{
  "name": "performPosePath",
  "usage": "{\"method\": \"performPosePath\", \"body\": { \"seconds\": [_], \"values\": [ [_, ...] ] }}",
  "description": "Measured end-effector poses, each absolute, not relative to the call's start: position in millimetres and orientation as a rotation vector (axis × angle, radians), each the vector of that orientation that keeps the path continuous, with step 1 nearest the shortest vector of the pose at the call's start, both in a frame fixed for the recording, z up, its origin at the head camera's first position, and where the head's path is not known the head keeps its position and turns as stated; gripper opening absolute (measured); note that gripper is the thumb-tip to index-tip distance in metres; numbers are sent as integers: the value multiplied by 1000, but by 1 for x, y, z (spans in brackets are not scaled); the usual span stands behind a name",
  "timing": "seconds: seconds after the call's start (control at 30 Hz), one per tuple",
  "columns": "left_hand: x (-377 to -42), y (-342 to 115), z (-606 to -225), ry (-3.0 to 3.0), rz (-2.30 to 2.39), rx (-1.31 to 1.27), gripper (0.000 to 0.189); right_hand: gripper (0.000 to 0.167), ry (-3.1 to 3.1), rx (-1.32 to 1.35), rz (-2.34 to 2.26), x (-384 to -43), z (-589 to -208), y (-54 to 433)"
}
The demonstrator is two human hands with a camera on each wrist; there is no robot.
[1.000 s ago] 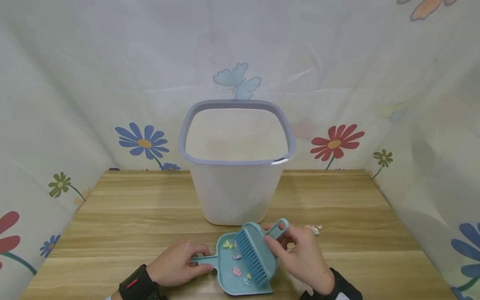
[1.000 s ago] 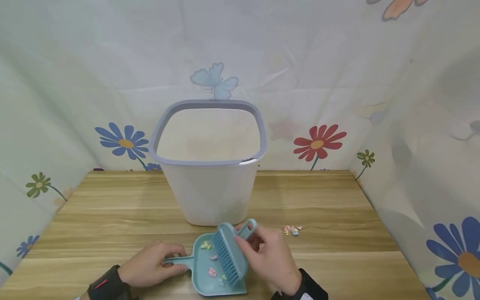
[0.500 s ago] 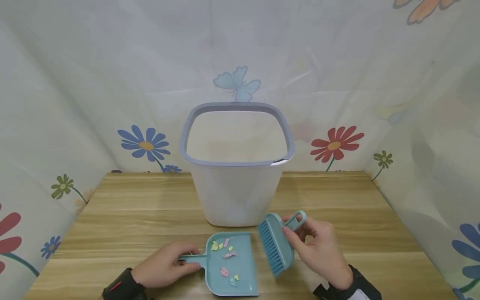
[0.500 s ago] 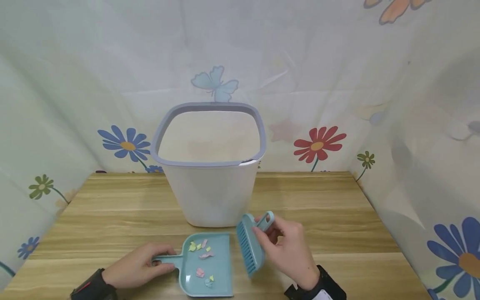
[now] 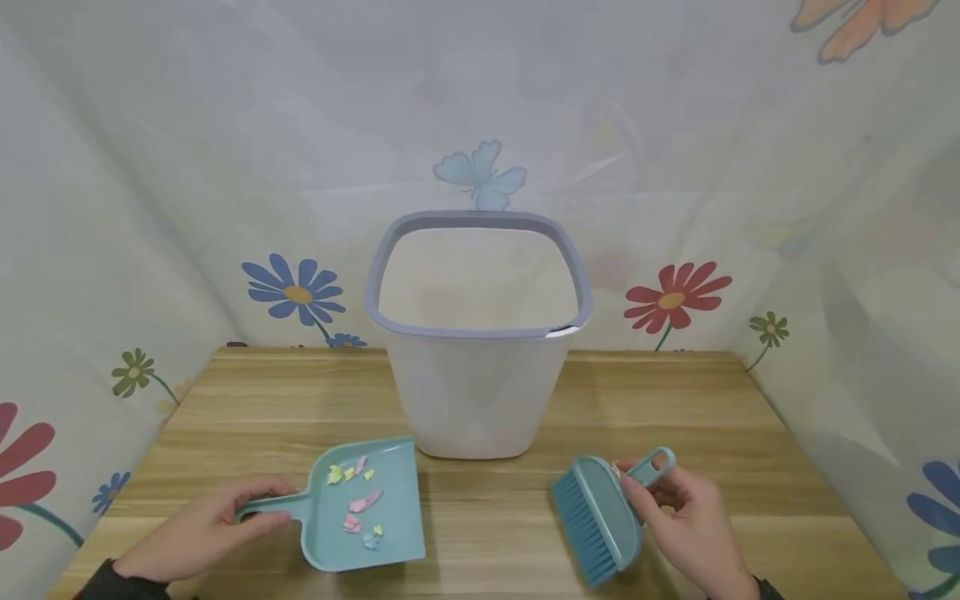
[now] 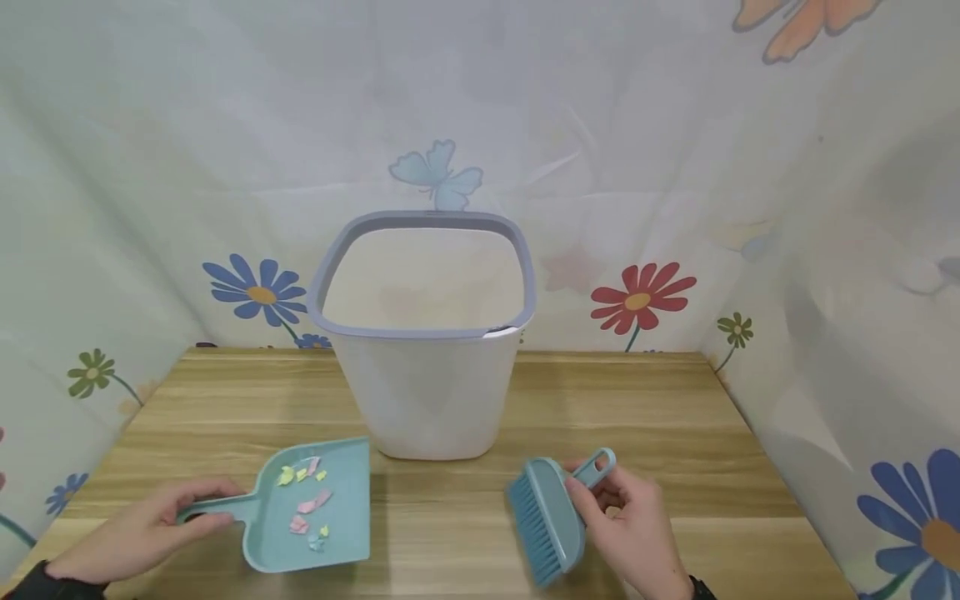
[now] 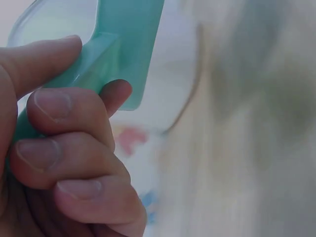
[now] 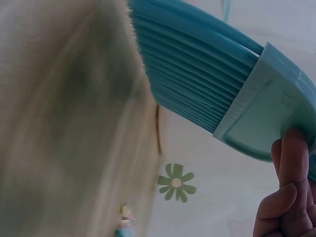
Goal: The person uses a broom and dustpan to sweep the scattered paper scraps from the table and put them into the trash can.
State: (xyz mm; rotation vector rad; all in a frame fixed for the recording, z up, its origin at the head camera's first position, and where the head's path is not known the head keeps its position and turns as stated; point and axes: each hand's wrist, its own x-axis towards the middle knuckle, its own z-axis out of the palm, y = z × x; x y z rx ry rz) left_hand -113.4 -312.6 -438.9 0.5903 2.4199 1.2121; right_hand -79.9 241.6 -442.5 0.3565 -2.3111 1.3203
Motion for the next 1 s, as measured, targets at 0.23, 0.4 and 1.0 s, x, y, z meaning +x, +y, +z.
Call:
{"method": "performPosePath", "body": {
  "seconds": [0.23, 0.4, 1.0],
  "values": [
    [-122, -361, -392, 2811, 1091, 423, 27, 16, -2369, 118, 1403, -72, -456, 248],
    [-132, -378, -354, 2952, 1111, 409, 25, 18, -2384, 19, 1470, -74, -460, 255],
    [-179, -332, -245, 3113, 1185, 511, 15, 18, -2399, 16, 1497, -78, -469, 259]
  ]
}}
